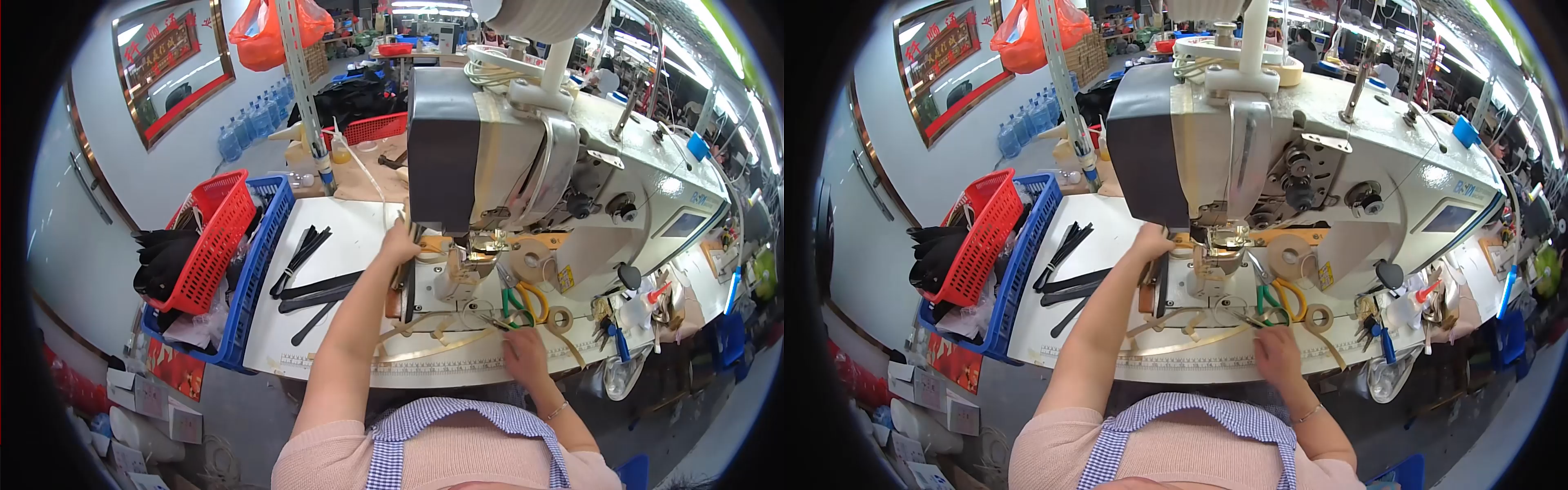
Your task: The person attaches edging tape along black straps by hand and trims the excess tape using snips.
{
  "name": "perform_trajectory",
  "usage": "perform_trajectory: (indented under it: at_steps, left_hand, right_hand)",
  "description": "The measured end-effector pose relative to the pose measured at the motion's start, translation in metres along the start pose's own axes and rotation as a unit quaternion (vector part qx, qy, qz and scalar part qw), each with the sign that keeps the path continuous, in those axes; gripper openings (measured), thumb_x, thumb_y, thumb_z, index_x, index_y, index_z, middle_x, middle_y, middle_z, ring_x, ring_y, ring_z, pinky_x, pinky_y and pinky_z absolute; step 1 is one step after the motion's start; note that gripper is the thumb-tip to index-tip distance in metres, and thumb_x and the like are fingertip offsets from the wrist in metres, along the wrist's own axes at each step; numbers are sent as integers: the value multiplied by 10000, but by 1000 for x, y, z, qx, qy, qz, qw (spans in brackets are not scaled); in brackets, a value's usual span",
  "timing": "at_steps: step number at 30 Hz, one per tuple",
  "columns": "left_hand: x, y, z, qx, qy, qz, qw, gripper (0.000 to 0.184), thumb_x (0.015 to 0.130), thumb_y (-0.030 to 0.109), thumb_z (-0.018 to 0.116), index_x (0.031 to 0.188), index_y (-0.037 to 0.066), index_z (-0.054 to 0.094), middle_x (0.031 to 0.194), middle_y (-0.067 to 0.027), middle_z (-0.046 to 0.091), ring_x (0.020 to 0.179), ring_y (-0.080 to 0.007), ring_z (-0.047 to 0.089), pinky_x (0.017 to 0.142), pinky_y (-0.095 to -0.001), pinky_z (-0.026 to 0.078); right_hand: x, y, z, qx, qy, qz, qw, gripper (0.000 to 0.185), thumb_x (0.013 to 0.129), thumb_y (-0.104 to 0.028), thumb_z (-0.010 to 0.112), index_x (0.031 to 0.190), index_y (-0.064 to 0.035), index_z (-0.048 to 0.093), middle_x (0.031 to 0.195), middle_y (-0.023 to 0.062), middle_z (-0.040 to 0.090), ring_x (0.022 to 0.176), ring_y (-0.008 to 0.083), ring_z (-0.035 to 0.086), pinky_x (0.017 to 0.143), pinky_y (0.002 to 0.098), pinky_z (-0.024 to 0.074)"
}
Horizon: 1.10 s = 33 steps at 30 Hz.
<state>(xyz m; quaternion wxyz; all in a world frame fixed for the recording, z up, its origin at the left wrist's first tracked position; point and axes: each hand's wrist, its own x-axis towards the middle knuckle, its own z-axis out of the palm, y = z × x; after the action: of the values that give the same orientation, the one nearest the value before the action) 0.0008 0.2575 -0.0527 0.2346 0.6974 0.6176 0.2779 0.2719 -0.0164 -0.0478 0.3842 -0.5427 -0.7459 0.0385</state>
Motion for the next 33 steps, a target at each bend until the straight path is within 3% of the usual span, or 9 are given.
perform_trajectory:
  at_steps: [4, 8, 14, 18, 21, 25, 27, 30, 33]
  left_hand:
    - [-46, -5, -41, -318, 29, 19, 947, 453, 639, 46, 701, 1034, 1, 484, 878, -108, 597, 795, -221, 607, 729, -315, 493]
    - [-108, 25, -79, -384, 65, 33, 921, 362, 709, -14, 661, 1020, 19, 479, 863, -53, 578, 740, -131, 572, 670, -257, 478]
    - [-143, -10, -97, -478, 101, 22, 872, 382, 719, 9, 689, 1033, 15, 472, 877, -47, 565, 750, -122, 580, 649, -246, 489]
    - [-151, -41, -99, -584, 60, -26, 809, 359, 732, 3, 681, 1024, 11, 474, 889, -58, 567, 717, -124, 582, 614, -241, 497]
    - [-156, -44, -99, -610, 65, -28, 790, 363, 731, -24, 668, 1032, 6, 468, 902, -77, 566, 693, -129, 582, 598, -241, 495]
    - [-161, -18, -86, -564, 151, 16, 812, 427, 720, -39, 672, 1079, 11, 447, 964, -75, 554, 733, -133, 581, 631, -248, 498]
    - [-163, -9, -80, -576, 146, 23, 804, 452, 713, -41, 679, 1092, 16, 441, 986, -69, 549, 746, -130, 577, 646, -249, 498]
    - [-165, -4, -73, -575, 142, 21, 806, 480, 696, -42, 698, 1097, 21, 443, 991, -72, 551, 750, -125, 576, 650, -247, 502]
    - [-175, -3, -70, -614, 117, 7, 781, 485, 693, -28, 716, 1097, 24, 453, 995, -69, 555, 764, -122, 574, 651, -244, 507]
  right_hand:
    - [40, -46, 29, 112, -96, -96, 984, 256, 734, -46, 629, 985, -11, 590, 978, 145, 587, 896, 328, 566, 768, 380, 476]
    - [106, -102, 72, 152, 31, -183, 971, 382, 765, -82, 627, 1127, -11, 528, 1116, 189, 520, 982, 344, 529, 817, 390, 455]
    - [142, -127, 135, 324, -199, 80, 921, 209, 808, -193, 632, 910, -11, 621, 747, 137, 610, 675, 241, 581, 621, 323, 462]
    - [146, -114, 155, 413, -189, 195, 869, 202, 826, -204, 612, 850, -4, 612, 644, 91, 591, 580, 210, 549, 561, 308, 438]
    - [162, -93, 154, 312, 17, 179, 933, 207, 814, -209, 623, 888, -16, 610, 678, 91, 596, 601, 231, 564, 572, 317, 449]
    - [161, -127, 117, -17, 192, -132, 972, 222, 811, -174, 623, 937, 5, 589, 753, 102, 599, 698, 222, 589, 630, 327, 468]
    - [140, -130, 120, 153, 36, -186, 970, 245, 791, -218, 640, 931, -19, 620, 709, 114, 602, 627, 261, 590, 587, 345, 471]
    - [125, -130, 109, 224, -204, -4, 953, 211, 814, -203, 622, 895, -9, 638, 704, 91, 617, 600, 200, 588, 579, 305, 475]
    - [121, -121, 111, 368, -197, 101, 903, 202, 847, -201, 597, 847, -7, 652, 678, 48, 618, 589, 121, 571, 563, 256, 465]
